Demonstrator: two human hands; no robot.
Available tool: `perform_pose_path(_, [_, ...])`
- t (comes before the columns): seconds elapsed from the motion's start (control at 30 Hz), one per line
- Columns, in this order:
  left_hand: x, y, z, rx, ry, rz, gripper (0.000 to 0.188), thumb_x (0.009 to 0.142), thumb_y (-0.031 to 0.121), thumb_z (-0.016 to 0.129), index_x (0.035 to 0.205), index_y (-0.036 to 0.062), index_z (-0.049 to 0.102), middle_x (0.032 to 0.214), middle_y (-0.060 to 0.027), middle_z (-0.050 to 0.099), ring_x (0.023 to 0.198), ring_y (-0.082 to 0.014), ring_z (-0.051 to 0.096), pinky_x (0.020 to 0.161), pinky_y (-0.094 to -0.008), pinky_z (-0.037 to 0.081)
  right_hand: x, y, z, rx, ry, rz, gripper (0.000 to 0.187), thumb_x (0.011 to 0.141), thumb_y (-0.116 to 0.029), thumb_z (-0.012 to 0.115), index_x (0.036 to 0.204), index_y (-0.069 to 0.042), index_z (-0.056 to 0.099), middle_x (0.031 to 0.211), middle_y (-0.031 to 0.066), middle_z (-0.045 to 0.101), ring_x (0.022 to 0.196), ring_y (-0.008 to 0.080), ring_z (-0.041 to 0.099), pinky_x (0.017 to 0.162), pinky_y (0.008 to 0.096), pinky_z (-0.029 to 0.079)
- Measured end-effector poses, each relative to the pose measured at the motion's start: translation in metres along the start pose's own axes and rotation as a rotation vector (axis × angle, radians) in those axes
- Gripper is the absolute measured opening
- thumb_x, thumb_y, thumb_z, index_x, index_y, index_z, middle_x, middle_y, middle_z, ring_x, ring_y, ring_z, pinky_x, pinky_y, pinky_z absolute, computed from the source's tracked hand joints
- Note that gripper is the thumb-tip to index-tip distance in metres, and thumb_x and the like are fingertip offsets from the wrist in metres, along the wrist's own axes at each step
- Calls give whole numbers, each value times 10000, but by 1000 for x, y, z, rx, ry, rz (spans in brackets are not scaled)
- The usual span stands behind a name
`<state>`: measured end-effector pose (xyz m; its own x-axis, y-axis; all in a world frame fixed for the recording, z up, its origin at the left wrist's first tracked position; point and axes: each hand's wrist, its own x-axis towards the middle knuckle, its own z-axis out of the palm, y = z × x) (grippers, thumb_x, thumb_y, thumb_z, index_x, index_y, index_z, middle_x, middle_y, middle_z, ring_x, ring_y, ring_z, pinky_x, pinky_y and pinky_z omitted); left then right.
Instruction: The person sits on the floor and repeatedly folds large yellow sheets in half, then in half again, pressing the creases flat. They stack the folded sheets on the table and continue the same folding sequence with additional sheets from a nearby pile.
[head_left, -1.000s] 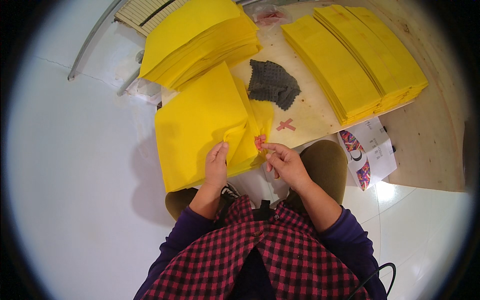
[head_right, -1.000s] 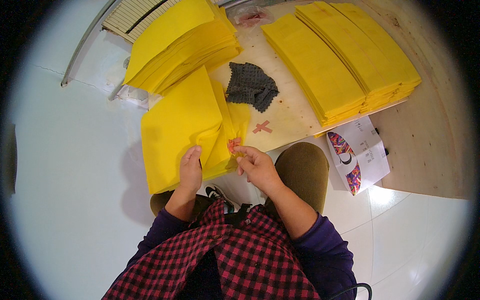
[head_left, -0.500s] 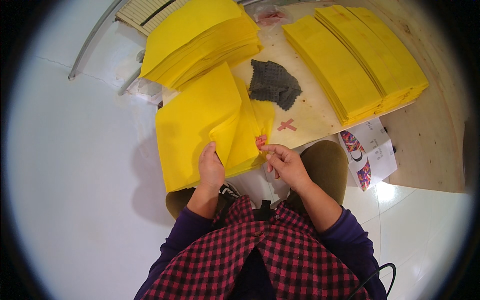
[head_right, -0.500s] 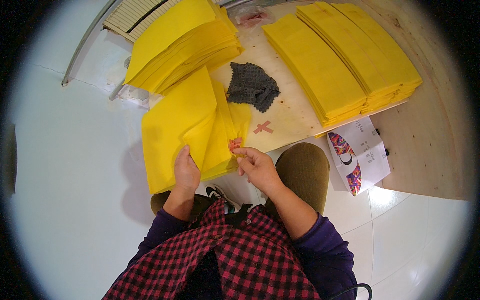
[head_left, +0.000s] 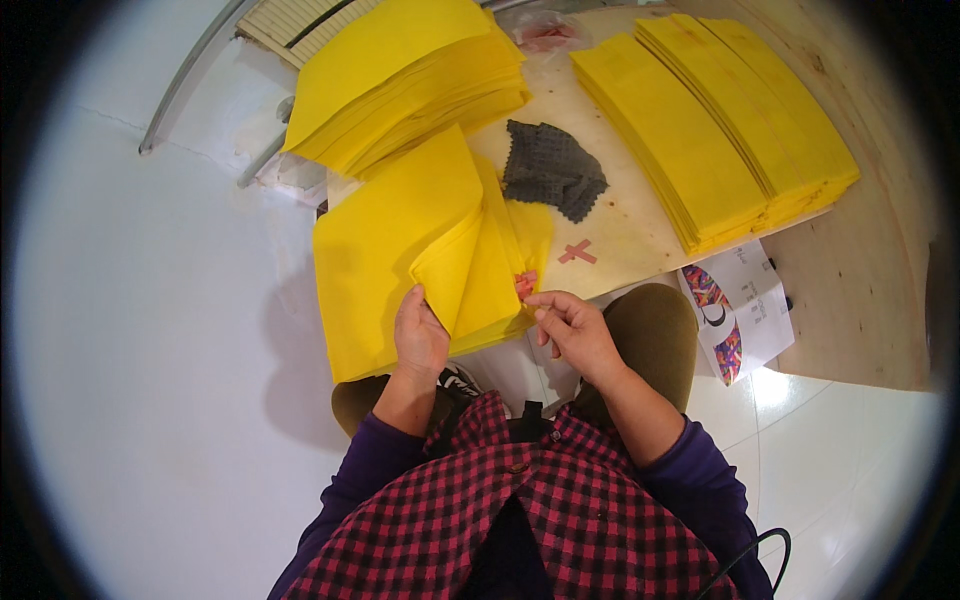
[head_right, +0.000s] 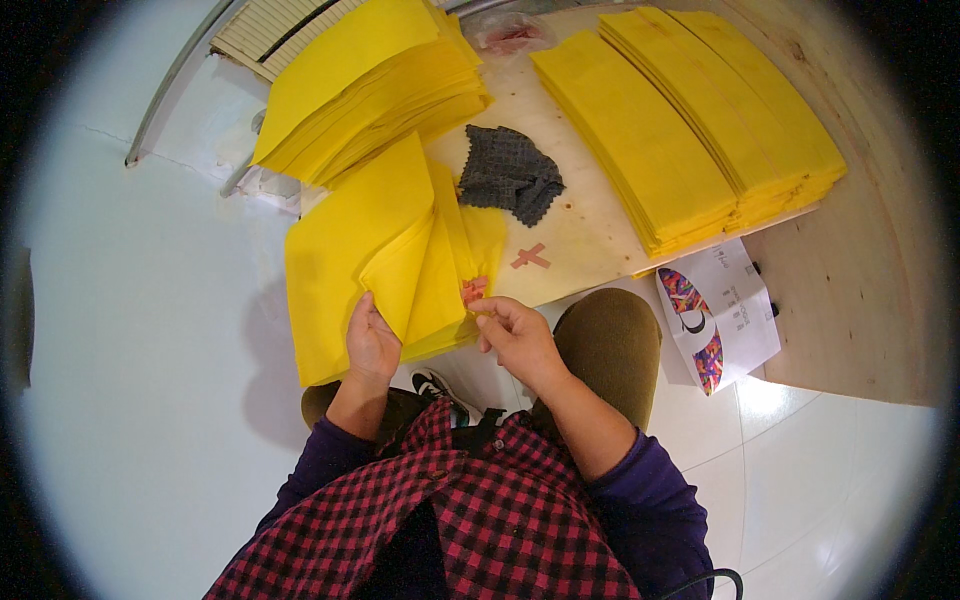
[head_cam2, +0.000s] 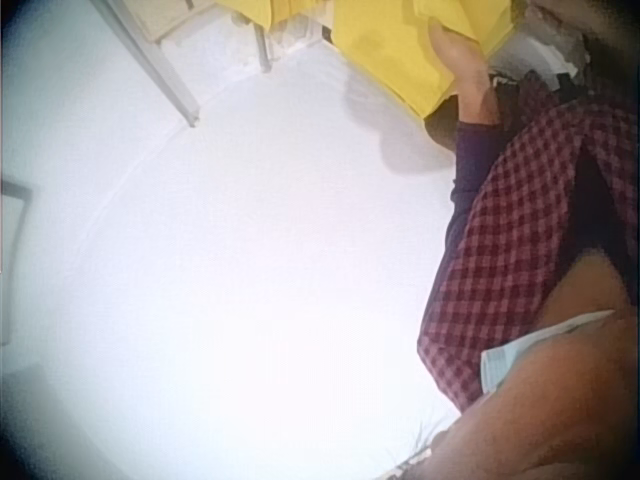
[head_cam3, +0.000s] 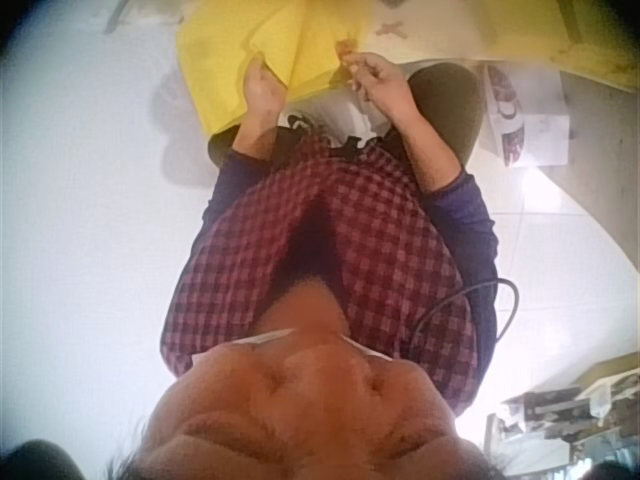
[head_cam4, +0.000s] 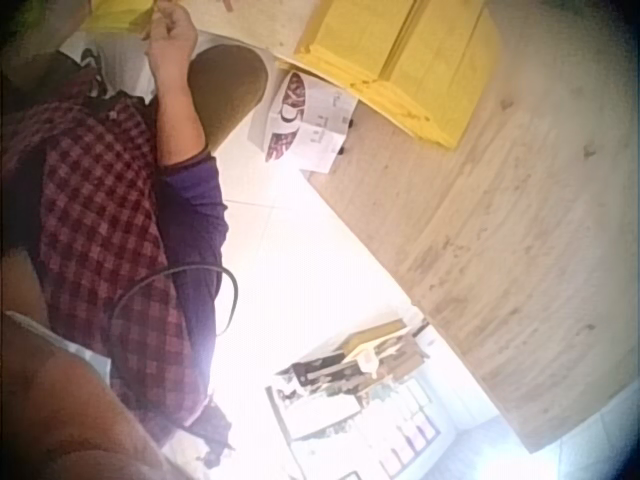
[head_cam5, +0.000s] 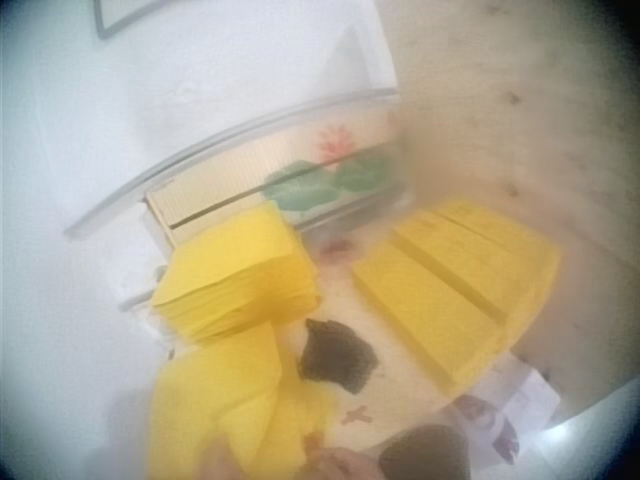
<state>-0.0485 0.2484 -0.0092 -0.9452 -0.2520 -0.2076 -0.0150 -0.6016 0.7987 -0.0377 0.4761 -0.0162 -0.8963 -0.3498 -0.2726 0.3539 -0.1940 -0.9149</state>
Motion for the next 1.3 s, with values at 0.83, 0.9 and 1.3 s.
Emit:
perform_pose_path(0.83, [-4,-1,3,15,-99,-10,291,983,168,447,1128,-63,548,1193,-164,605,1151,-249,562,1017,-359,415,40,-19,16,-7,-50,13,416,980,-162,531,1332,44,449,1156,109,611,978,166,609,829,298,525])
perform_pose_path(0.9, [-5,-1,1,22,-102,-9,292,984,163,448,1134,-65,551,1194,-163,606,1156,-244,558,1020,-354,412,41,-18,18,14,-54,6,423,978,-153,536,1346,30,437,1157,108,609,990,165,605,835,297,527])
perform_pose_path(1.3, [-3,-5,-6,288,-223,78,364,968,127,474,1259,-83,536,1288,-168,563,1238,-226,497,1098,-351,321,43,-37,37,-272,-148,7,362,963,-141,563,1287,16,531,1145,120,622,940,140,625,785,278,545])
